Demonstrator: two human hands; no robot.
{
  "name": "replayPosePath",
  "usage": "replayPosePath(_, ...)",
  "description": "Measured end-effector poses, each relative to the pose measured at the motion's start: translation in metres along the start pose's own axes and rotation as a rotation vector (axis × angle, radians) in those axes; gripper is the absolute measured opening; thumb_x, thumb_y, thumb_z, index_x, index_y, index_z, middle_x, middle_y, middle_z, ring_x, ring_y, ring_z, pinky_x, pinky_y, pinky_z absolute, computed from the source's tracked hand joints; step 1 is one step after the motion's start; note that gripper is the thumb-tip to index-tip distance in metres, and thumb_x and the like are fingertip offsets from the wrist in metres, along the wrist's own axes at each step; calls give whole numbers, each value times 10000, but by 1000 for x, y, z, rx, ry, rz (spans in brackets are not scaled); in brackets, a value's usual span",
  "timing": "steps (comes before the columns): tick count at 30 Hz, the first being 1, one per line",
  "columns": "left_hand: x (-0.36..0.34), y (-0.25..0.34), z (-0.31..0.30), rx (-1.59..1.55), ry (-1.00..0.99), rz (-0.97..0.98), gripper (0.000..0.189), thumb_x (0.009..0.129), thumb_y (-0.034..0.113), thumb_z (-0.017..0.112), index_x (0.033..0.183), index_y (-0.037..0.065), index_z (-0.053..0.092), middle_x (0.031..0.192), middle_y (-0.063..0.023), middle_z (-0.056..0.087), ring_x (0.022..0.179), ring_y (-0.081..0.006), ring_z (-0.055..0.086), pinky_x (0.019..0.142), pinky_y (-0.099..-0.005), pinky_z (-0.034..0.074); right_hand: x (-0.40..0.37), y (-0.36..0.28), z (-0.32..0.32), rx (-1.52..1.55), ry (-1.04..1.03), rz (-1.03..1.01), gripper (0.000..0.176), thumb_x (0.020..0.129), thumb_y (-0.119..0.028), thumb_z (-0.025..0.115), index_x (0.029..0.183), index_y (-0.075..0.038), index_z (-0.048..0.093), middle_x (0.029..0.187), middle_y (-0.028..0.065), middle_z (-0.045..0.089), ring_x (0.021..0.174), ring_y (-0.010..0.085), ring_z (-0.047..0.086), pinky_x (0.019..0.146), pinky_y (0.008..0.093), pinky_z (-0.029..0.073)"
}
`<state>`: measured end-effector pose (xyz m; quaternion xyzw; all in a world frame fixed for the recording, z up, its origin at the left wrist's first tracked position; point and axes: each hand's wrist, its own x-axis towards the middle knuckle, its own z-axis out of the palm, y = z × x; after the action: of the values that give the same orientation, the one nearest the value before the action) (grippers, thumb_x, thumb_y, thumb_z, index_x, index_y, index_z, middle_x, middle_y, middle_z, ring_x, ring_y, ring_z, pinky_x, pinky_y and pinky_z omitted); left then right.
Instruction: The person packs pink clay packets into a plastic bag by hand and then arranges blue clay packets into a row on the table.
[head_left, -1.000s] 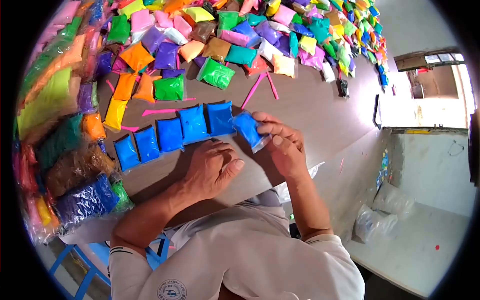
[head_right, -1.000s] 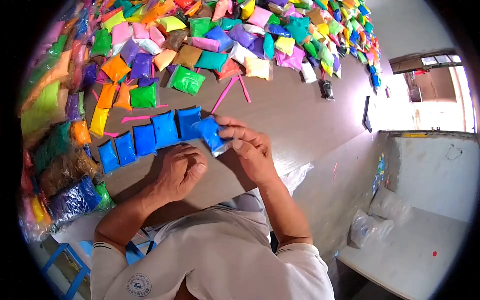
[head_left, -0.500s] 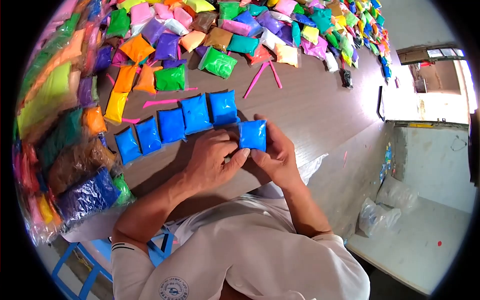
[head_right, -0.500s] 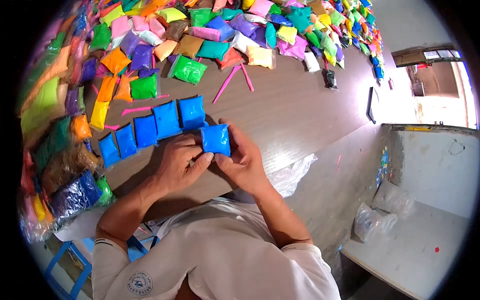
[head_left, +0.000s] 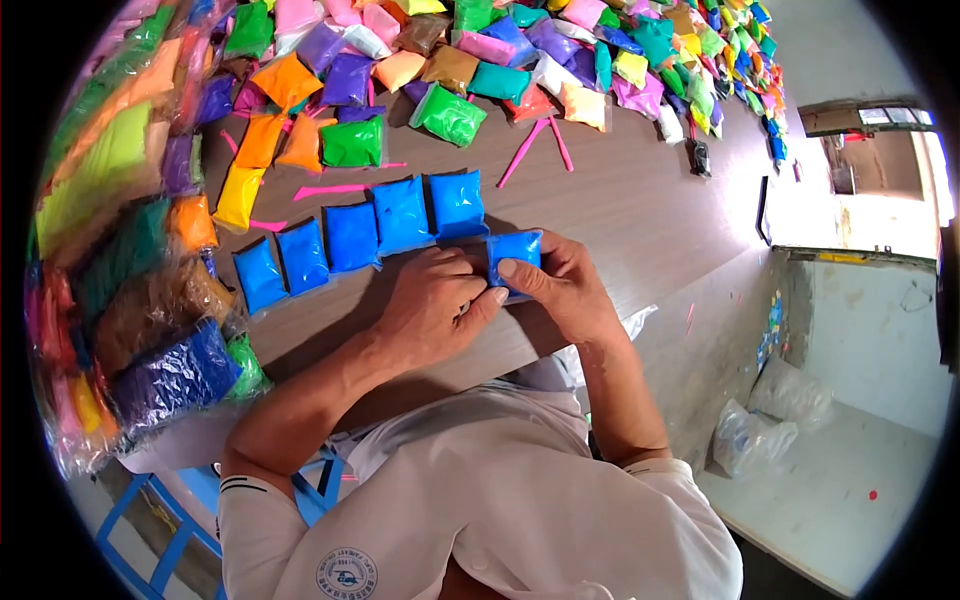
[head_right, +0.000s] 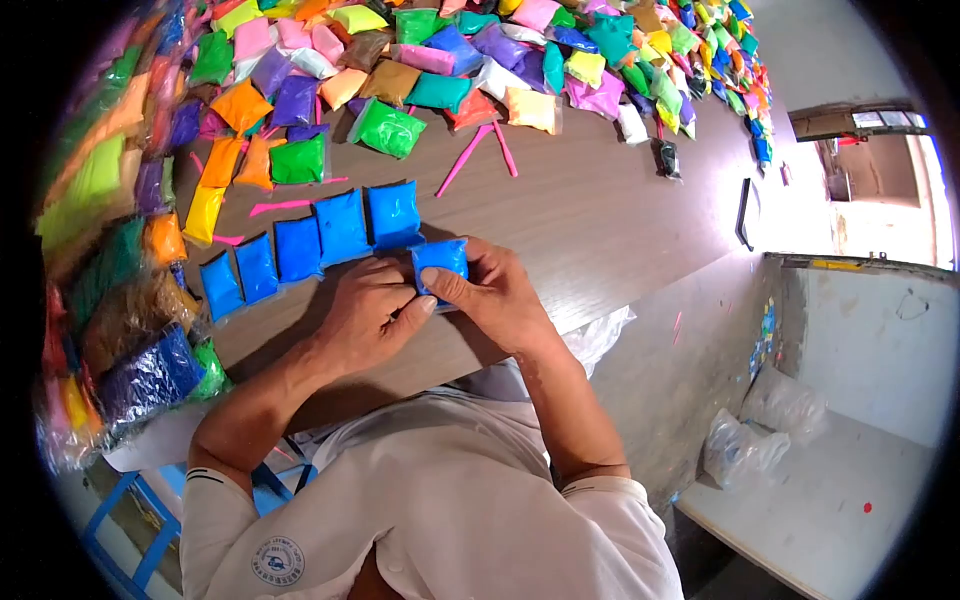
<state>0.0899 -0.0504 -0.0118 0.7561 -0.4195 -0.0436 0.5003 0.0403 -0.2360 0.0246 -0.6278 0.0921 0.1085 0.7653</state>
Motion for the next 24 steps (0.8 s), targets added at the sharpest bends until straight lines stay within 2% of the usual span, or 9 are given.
replayPosePath(5,0,-2,0,31,-11,22,220,895,222,642,784,33,660,810,-105,645,792,-311,607,725,-440,465,-1,9,5,95,61,-96,124,927,-132,704,938,-15,662,859,-22,634,791,60,553,725,236,468)
replayPosePath(8,2,-1,0,3,6,18,238,899,233,639,769,34,649,804,-105,639,784,-311,603,720,-441,462,-1,16,6,100,124,-136,129,918,-123,710,963,-9,673,849,-18,639,774,60,554,715,239,469)
replayPosePath(10,2,-3,4,-26,47,24,249,899,240,639,761,33,642,802,-105,635,778,-310,601,716,-444,460,-2,10,11,109,151,-104,151,917,-133,713,988,-5,678,856,-15,646,773,60,555,714,238,469)
replayPosePath(16,0,-2,-3,98,-95,24,256,902,228,639,766,11,621,833,-116,630,797,-321,595,719,-435,467,3,14,9,71,171,-115,182,918,-150,715,1025,-7,686,877,-12,655,787,57,558,720,230,472)
replayPosePath(19,1,0,-1,123,-48,33,311,906,265,628,688,43,630,741,-99,595,771,-292,584,710,-431,450,4,19,8,82,188,-96,182,911,-144,721,1028,-10,685,884,-12,655,798,58,560,724,228,472)
replayPosePath(22,2,1,-2,124,-103,-29,313,904,269,628,689,42,629,752,-100,600,775,-293,586,712,-437,450,3,16,8,130,198,-66,184,902,-131,729,1028,-4,683,877,-10,655,797,62,563,729,231,476)
replayPosePath(24,0,-2,2,102,-47,-1,316,905,269,626,685,42,624,754,-101,598,774,-295,584,711,-438,450,3,13,8,132,166,-54,189,899,-123,730,1031,2,682,877,-7,657,798,64,567,734,235,480)
